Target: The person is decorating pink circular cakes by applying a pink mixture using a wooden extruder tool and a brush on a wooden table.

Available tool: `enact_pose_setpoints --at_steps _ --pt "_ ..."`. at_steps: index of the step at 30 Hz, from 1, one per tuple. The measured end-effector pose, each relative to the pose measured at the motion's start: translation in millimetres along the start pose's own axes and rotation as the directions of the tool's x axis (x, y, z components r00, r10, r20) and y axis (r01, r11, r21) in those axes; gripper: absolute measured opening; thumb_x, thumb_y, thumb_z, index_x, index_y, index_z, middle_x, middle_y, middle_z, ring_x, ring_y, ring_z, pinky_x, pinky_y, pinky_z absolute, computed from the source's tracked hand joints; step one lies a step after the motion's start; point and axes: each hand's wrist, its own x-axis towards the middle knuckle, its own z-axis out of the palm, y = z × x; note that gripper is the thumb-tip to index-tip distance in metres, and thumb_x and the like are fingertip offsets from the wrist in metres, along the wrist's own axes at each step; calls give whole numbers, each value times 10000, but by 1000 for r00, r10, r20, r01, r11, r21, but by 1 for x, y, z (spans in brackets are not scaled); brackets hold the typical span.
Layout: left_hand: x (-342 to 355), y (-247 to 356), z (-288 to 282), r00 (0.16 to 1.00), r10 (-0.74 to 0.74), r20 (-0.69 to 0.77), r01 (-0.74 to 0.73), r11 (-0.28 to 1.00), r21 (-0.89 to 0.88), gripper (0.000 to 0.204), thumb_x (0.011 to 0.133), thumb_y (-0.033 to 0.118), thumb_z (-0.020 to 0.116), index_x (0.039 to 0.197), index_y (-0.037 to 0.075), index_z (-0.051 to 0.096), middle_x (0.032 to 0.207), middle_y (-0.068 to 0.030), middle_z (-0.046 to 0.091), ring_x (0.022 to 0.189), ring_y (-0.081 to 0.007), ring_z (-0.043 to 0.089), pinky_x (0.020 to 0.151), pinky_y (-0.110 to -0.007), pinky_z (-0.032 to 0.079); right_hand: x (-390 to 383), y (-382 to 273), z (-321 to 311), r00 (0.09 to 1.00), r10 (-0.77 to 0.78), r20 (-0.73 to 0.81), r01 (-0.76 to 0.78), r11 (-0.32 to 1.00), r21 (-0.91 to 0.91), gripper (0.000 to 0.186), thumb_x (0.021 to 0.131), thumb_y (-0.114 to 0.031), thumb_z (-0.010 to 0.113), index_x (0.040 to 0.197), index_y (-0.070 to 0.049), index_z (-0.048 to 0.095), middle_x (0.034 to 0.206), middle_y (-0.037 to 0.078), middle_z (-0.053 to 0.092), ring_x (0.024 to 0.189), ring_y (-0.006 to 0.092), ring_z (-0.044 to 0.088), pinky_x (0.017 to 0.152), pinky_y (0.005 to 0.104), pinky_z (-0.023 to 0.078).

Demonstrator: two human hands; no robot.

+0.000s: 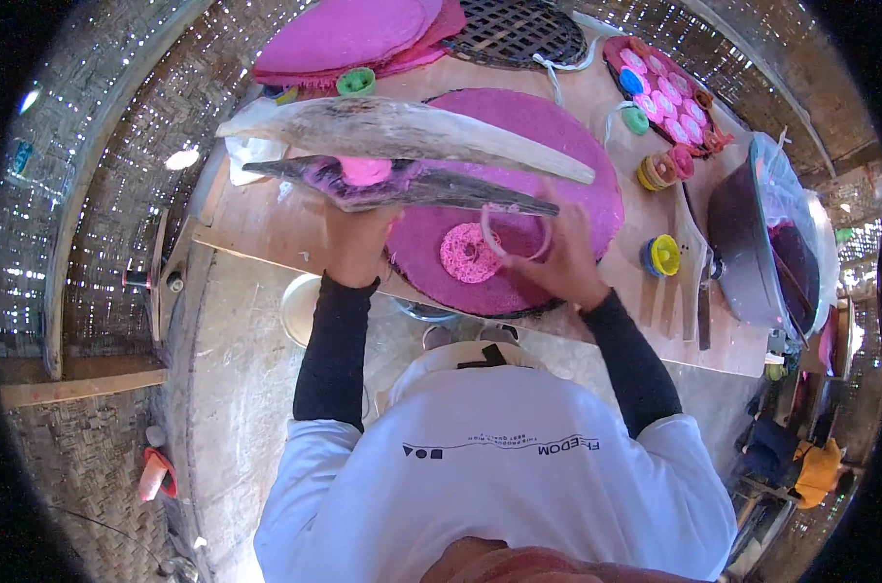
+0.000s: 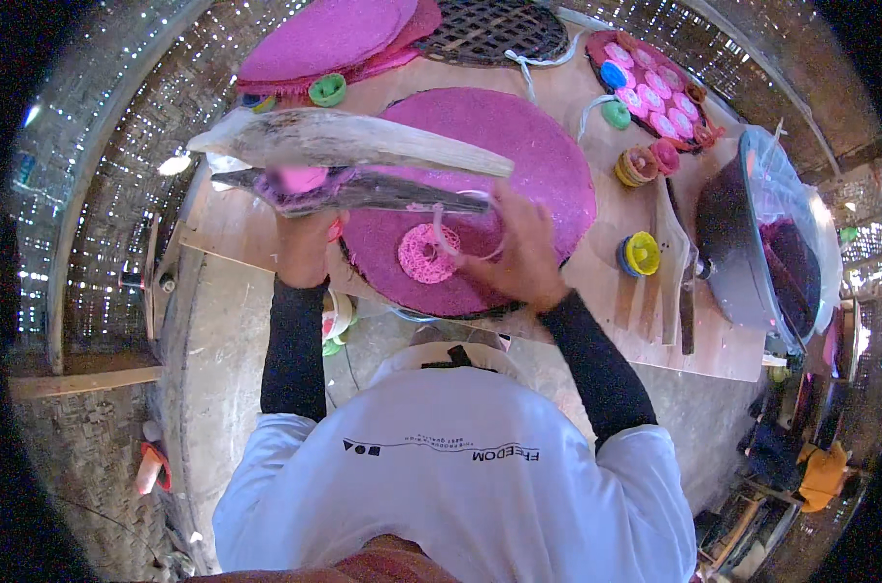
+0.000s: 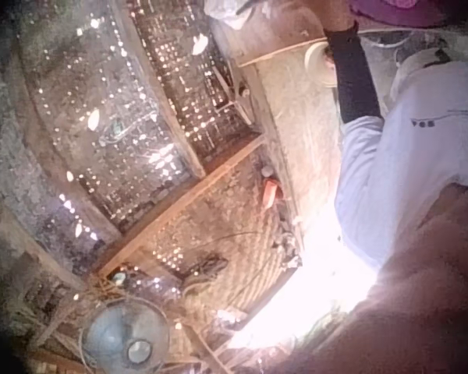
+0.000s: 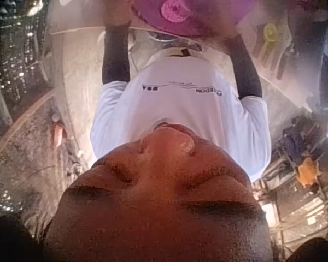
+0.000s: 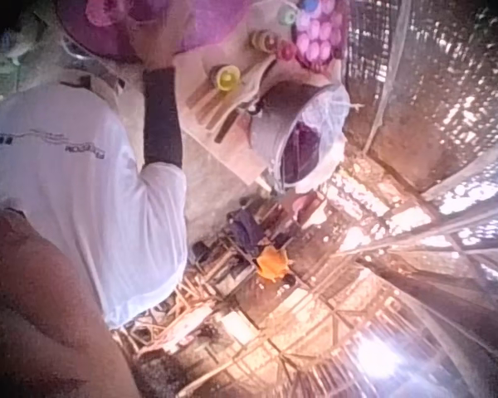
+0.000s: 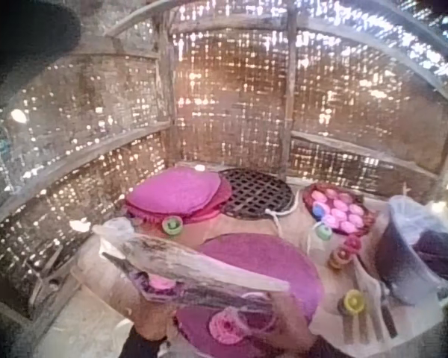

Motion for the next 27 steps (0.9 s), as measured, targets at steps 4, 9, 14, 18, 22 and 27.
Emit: enact_pose_setpoints --at_steps 4,9,14,18,22,27 --pt "4 -6 -8 997 -66 38 66 998 0 138 647 41 650 735 43 544 592 15 521 477 -71 467 427 -213 365 -13 20 -20 965 226 135 -227 974 -6 927 561 -339 741 1290 -43 252 1197 140 428 1093 291 403 966 461 177" --pt "1 6 14 956 229 181 -250 963 102 230 640 139 691 803 26 575 706 -23 589 610 -143 549 563 -286 446 -23 29 -15 981 188 56 -196 943 270 880 660 -319 686 1326 -50 177 1250 135 393 1156 260 378 988 418 195" --pt "-10 25 36 825 322 464 -515 766 385 396 610 238 696 907 13 562 799 -97 607 715 -250 581 648 -341 460 -19 -1 -51 920 -54 388 -363 254 896 711 783 -438 537 1290 -18 268 1218 135 425 1127 217 408 900 296 353" --pt "-39 30 74 834 404 376 -548 523 653 380 608 261 673 923 76 567 892 -84 555 823 -289 517 741 -391 380 -53 -15 -49 748 -129 651 -659 -29 752 657 767 -421 566 1236 -17 346 1151 130 469 1026 200 480 828 282 396" --pt "-99 -8 97 772 570 281 -534 341 774 366 609 262 649 936 130 551 972 -66 475 945 -251 428 801 -398 282 -81 11 -63 900 201 386 -403 47 914 549 754 -393 588 1122 -21 423 974 81 526 809 139 516 661 261 411" --pt "-141 -40 138 842 284 459 -528 256 810 306 665 318 596 907 135 567 933 -51 477 957 -230 401 748 -405 280 -95 47 -97 911 309 273 -339 185 922 549 746 -396 594 1104 -13 430 887 59 550 725 127 523 567 240 410"
